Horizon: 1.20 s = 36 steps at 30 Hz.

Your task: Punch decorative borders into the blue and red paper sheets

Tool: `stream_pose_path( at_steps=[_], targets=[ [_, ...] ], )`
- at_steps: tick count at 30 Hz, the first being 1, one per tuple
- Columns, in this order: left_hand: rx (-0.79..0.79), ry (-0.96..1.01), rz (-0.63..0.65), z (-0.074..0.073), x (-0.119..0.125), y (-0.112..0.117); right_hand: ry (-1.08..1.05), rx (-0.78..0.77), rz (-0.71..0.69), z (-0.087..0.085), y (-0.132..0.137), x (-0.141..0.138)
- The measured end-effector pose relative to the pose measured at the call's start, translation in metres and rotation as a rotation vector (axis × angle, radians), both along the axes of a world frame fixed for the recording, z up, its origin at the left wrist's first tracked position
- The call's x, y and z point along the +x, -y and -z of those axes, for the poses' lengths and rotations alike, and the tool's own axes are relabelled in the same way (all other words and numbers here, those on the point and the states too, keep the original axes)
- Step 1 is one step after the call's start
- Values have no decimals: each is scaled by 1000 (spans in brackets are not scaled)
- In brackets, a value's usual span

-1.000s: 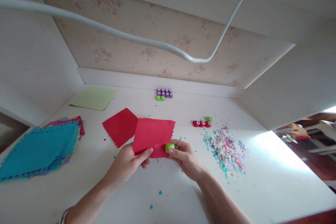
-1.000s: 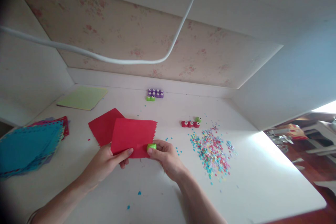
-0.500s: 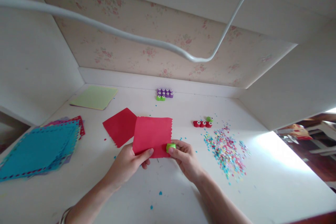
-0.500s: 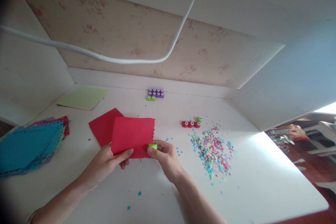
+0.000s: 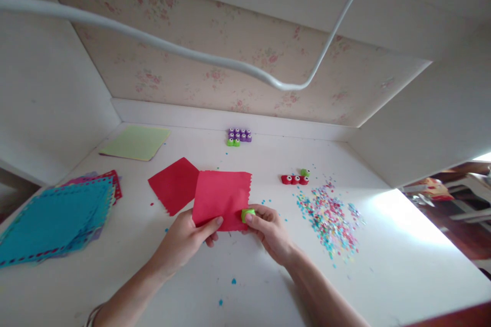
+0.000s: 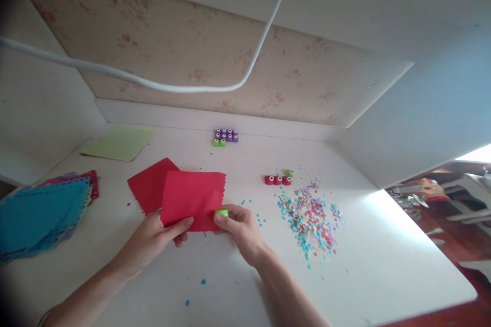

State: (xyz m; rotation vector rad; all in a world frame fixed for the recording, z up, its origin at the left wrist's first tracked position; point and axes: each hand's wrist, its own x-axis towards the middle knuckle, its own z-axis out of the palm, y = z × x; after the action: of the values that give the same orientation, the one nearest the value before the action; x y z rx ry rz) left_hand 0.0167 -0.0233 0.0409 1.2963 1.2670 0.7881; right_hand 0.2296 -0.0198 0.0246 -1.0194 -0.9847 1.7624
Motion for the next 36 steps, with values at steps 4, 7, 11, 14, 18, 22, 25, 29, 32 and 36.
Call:
stream_pose_path(
  at_steps=[4, 7, 11, 14, 18, 22, 25, 29, 32, 36],
  targets=[
    [-2, -8, -12, -1, 0, 1, 52, 49, -20, 3, 0, 0],
    [-9, -7, -9, -2, 0, 1, 82, 83, -4, 3, 1, 0],
    [-17, 3, 1, -3, 1, 1, 92, 108, 14, 1, 0, 0],
    [-16, 5, 12, -3, 1, 2, 87, 116, 27, -1, 1, -1],
    [-21, 1, 21, -3, 1, 2, 84, 142, 36, -5, 2, -2],
    [-20, -21, 28, -3, 1, 2, 82, 168, 39, -7, 4, -2],
    [-11, -33, 30, -3, 1, 2, 80, 174, 45, -6, 4, -1],
    [-13, -24, 19, -1, 1, 2, 76, 154, 55, -4, 3, 0],
    [-21, -3, -4, 0, 1, 2, 81, 144, 64, -2, 3, -1],
    [-29, -2, -31, 1, 1, 1, 40, 126, 43, -2, 3, -3]
  ],
)
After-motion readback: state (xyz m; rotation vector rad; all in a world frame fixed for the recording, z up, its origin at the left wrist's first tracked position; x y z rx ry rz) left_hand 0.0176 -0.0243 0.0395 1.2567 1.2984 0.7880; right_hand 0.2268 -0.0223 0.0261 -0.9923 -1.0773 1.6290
